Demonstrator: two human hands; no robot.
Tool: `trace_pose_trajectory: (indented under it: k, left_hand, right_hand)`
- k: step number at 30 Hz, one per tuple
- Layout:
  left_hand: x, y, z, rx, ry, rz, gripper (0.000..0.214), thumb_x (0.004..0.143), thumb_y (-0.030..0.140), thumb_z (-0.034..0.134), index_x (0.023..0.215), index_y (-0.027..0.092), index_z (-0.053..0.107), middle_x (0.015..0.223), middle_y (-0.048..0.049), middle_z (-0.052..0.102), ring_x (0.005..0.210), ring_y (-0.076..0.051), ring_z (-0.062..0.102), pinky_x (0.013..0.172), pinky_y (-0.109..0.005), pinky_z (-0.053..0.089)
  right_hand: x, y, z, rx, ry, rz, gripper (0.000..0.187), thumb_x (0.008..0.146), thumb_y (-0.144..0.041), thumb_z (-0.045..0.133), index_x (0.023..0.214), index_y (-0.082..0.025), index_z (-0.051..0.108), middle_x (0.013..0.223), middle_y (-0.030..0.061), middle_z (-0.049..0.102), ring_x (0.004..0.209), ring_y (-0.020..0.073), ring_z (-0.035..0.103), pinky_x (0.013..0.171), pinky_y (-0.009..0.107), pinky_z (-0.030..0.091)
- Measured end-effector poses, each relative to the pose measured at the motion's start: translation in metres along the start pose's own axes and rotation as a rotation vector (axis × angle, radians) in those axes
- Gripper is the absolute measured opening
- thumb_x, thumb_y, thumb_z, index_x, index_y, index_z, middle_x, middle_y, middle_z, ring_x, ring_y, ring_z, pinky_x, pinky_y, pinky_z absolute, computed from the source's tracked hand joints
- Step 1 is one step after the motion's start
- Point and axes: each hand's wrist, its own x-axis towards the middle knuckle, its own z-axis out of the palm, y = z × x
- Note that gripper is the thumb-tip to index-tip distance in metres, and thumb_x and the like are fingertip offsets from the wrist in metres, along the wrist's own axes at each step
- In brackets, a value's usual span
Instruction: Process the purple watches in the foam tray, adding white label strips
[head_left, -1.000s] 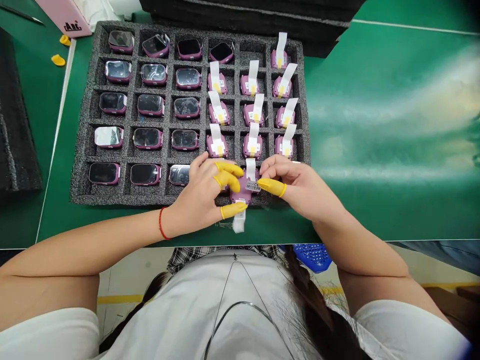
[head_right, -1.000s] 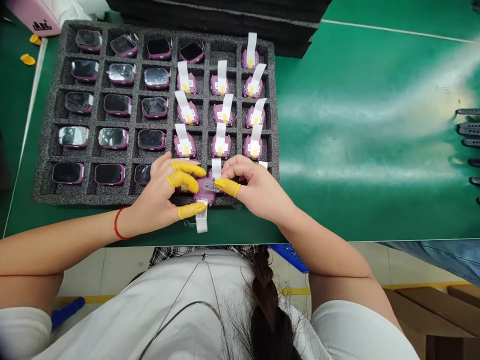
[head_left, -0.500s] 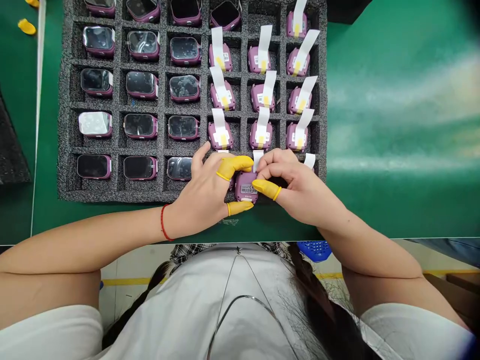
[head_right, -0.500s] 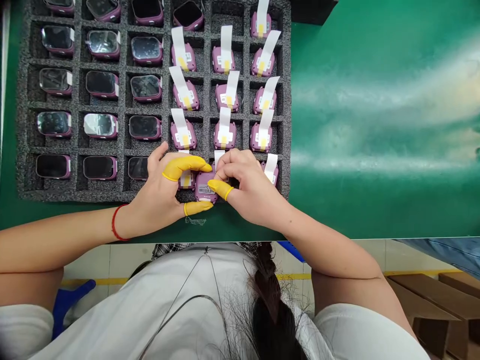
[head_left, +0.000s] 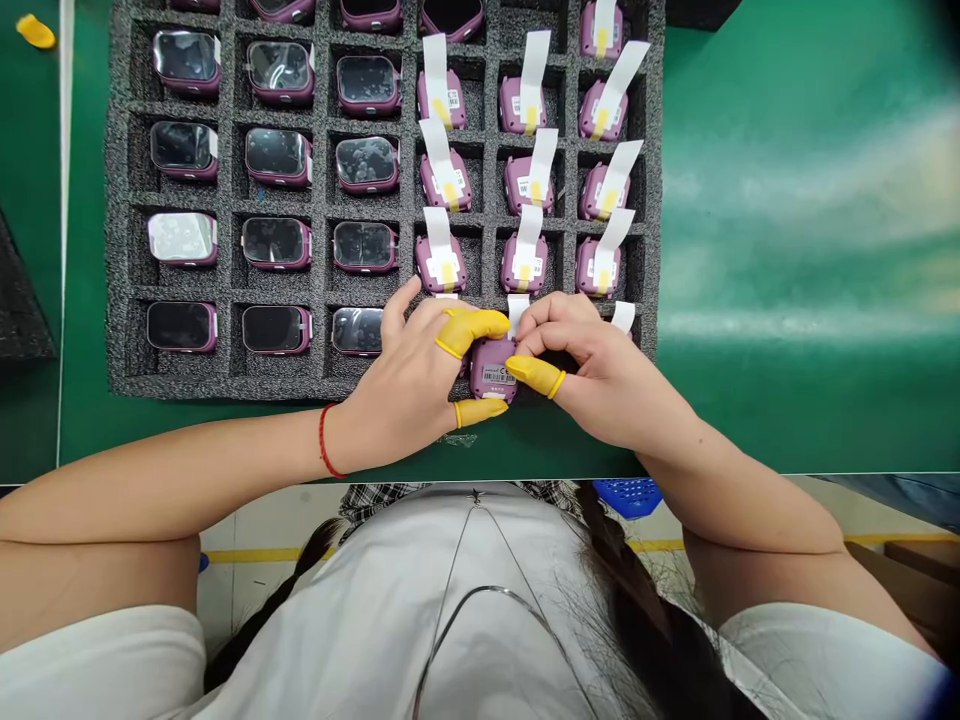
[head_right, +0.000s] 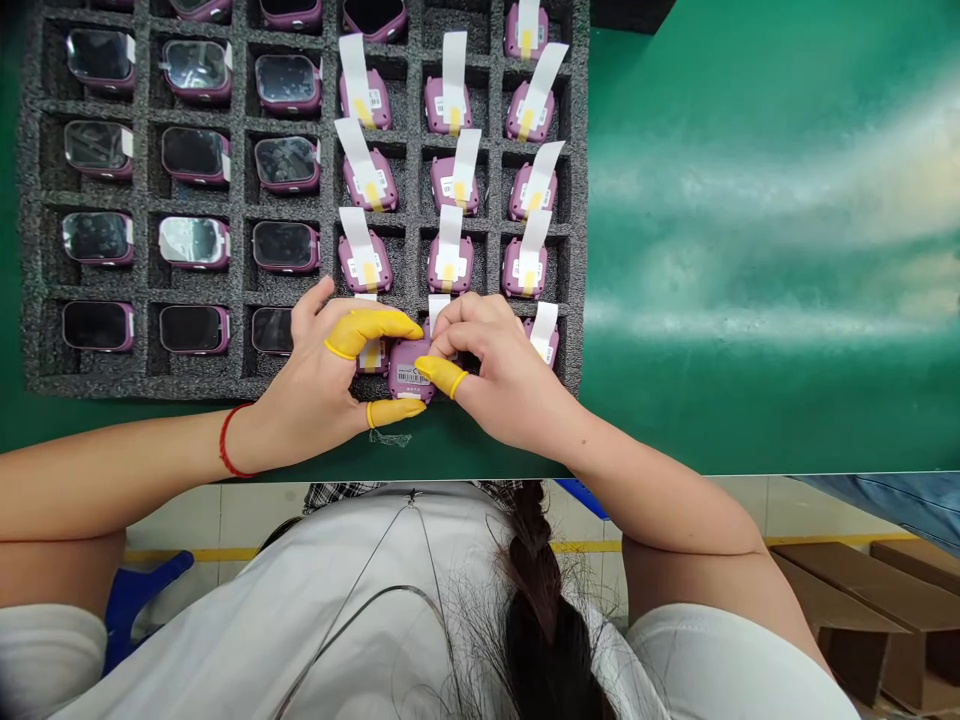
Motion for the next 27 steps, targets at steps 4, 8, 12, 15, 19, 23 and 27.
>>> trace_pose_trajectory:
  k: [4, 8, 12, 15, 19, 23, 27]
  left_hand:
    - [0.0, 0.0, 0.0, 0.007, -0.01, -0.017, 0.051, 0.083, 0.041, 0.072, 0.123, 0.025, 0.045, 0.111, -0.0035, 0.059, 0.114, -0.023, 0.055, 0.12, -0.057, 0.017]
    - [0.0, 0.0, 0.001, 0.007, -0.003, -0.009, 0.051, 0.083, 0.039, 0.071, 0.124, 0.025, 0.045, 0.111, -0.0036, 0.059, 0.114, -0.023, 0.055, 0.12, -0.057, 0.017]
    - [0.0, -0.001, 0.001, 0.004, 0.008, 0.008, 0.05, 0.085, 0.039, 0.07, 0.124, 0.024, 0.044, 0.111, -0.0036, 0.059, 0.114, -0.023, 0.055, 0.12, -0.055, 0.018]
    - [0.0, -0.001, 0.001, 0.013, 0.02, 0.018, 0.051, 0.085, 0.041, 0.07, 0.125, 0.023, 0.044, 0.111, -0.0038, 0.059, 0.114, -0.023, 0.055, 0.12, -0.053, 0.018]
    - [-0.001, -0.001, 0.002, 0.03, 0.032, 0.027, 0.049, 0.086, 0.042, 0.069, 0.125, 0.024, 0.046, 0.11, -0.0038, 0.06, 0.114, -0.023, 0.055, 0.119, -0.053, 0.02]
    - [-0.002, -0.001, 0.003, 0.039, 0.053, 0.043, 0.048, 0.087, 0.043, 0.067, 0.125, 0.023, 0.046, 0.112, -0.0051, 0.061, 0.115, -0.024, 0.054, 0.118, -0.053, 0.02]
    - [-0.003, -0.004, -0.002, 0.05, -0.008, 0.081, 0.059, 0.085, 0.044, 0.069, 0.132, 0.022, 0.04, 0.12, -0.0086, 0.057, 0.125, -0.028, 0.048, 0.12, -0.059, 0.015]
  right_hand:
    - [0.0, 0.0, 0.0, -0.013, -0.002, 0.007, 0.013, 0.086, -0.019, 0.062, 0.072, -0.02, 0.063, 0.096, 0.0053, 0.062, 0.097, 0.0212, 0.053, 0.091, 0.043, 0.043]
    - [0.0, 0.001, 0.001, -0.028, 0.006, 0.005, 0.014, 0.086, -0.019, 0.062, 0.072, -0.02, 0.062, 0.096, 0.0051, 0.062, 0.096, 0.0213, 0.053, 0.091, 0.043, 0.043]
    - [-0.001, 0.0, 0.004, -0.065, 0.02, -0.033, 0.014, 0.086, -0.018, 0.061, 0.072, -0.02, 0.062, 0.095, 0.0045, 0.062, 0.095, 0.021, 0.054, 0.089, 0.042, 0.043]
    - [-0.005, -0.003, 0.004, -0.213, 0.088, -0.148, 0.014, 0.087, -0.02, 0.06, 0.074, -0.021, 0.061, 0.093, 0.0048, 0.064, 0.094, 0.022, 0.055, 0.084, 0.042, 0.042]
    - [-0.01, -0.001, 0.002, -0.5, 0.24, -0.218, 0.013, 0.09, -0.029, 0.06, 0.08, -0.024, 0.065, 0.097, 0.006, 0.066, 0.097, 0.0265, 0.054, 0.082, 0.045, 0.036]
    - [-0.005, 0.009, 0.007, -0.409, 0.206, -0.227, 0.024, 0.091, -0.045, 0.058, 0.093, -0.022, 0.065, 0.094, 0.008, 0.063, 0.089, 0.0245, 0.053, 0.077, 0.042, 0.038]
    - [0.002, 0.015, 0.016, -0.328, 0.151, -0.171, 0.044, 0.086, -0.063, 0.055, 0.091, -0.02, 0.061, 0.088, 0.0068, 0.062, 0.084, 0.0226, 0.049, 0.073, 0.038, 0.035]
